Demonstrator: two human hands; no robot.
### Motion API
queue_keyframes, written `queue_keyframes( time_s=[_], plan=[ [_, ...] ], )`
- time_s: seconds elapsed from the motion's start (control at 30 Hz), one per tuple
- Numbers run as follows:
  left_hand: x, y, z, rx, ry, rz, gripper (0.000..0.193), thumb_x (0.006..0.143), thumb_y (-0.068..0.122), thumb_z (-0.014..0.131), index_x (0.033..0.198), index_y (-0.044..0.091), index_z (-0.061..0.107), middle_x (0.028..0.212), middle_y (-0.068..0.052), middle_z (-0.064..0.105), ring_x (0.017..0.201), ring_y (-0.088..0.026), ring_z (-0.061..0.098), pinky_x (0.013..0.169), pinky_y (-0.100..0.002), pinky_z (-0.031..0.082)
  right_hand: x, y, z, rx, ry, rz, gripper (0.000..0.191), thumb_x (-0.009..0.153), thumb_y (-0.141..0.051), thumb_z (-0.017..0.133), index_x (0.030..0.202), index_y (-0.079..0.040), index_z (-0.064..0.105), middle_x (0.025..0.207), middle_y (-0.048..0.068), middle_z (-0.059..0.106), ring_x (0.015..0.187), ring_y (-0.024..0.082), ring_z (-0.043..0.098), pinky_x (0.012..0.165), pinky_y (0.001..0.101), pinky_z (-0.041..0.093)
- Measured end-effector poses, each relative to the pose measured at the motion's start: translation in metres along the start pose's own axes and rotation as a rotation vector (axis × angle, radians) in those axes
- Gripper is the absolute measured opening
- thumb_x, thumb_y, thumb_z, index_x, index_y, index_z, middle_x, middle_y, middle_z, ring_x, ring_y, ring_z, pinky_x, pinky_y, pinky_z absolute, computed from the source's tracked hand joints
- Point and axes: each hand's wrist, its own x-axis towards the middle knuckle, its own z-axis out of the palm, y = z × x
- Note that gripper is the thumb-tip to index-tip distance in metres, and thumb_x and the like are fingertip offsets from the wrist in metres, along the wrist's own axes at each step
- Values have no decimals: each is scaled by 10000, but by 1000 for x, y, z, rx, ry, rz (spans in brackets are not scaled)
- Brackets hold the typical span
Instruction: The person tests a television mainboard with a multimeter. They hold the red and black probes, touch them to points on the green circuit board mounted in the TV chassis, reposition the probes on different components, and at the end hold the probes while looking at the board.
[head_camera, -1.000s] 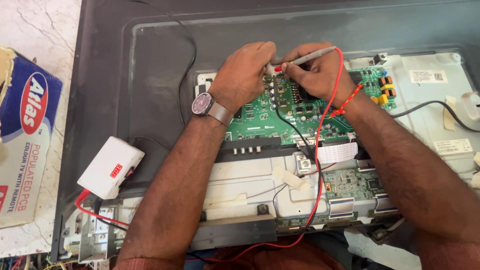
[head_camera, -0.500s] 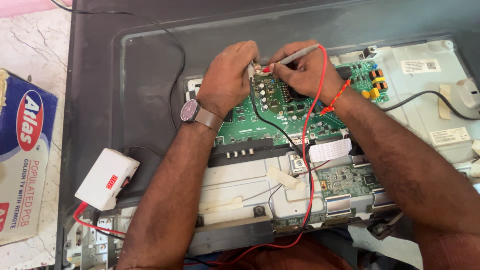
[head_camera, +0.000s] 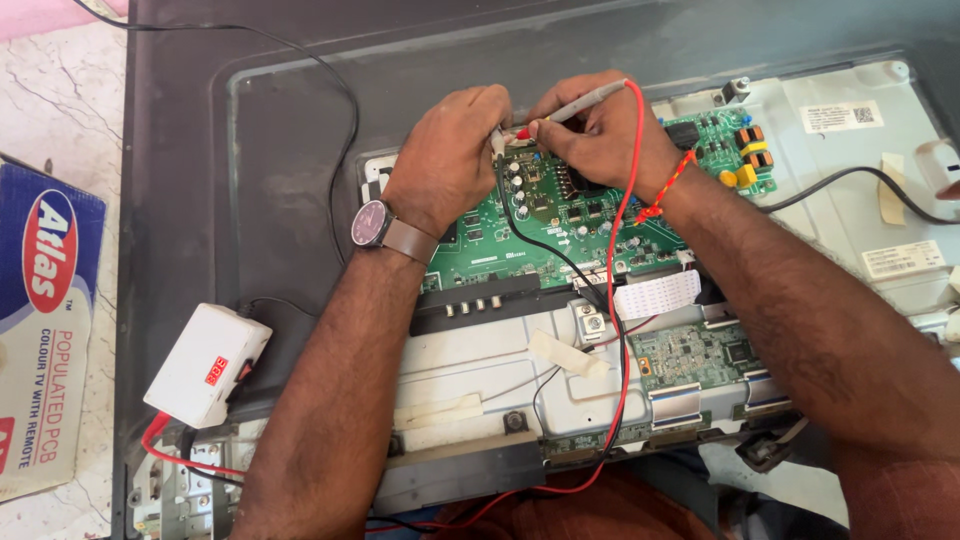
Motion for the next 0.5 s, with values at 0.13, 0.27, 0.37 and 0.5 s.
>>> queue_keyframes(
  time_s=[0.13, 0.27, 0.37, 0.5],
  plan=[
    [0, 0, 0, 14, 7, 9, 128, 899, -4, 640, 954, 49, 538, 901, -131, 632, 909, -369, 634, 750, -500, 507, 0, -2, -1, 59, -2, -1, 53, 961, -62, 723, 974, -18, 750, 764, -6, 686, 680, 28, 603, 554, 215, 450],
    [1, -1, 2, 27, -2, -9, 131, 907, 12, 655, 946, 45, 534, 895, -135, 629, 894, -376, 627, 744, -506, 503, -1, -1, -1, 79, 48, -49, 56, 972, -46, 712, 960, -5, 748, 779, -4, 704, 699, 35, 630, 585, 213, 480],
    [0, -1, 2, 33, 3, 2, 126, 906, 9, 646, 953, 41, 533, 904, -140, 629, 903, -383, 625, 752, -510, 502, -1, 0, -1, 89, 47, -51, 60, 981, -45, 711, 962, -4, 750, 779, -3, 701, 698, 36, 621, 589, 216, 477],
    [1, -2, 4, 42, -12, 16, 125, 902, 15, 645, 951, 39, 533, 910, -143, 632, 915, -388, 624, 763, -511, 504, 0, 1, 0, 78, 54, -33, 59, 981, -51, 718, 965, -6, 753, 770, -2, 690, 691, 34, 609, 574, 220, 468]
  ],
)
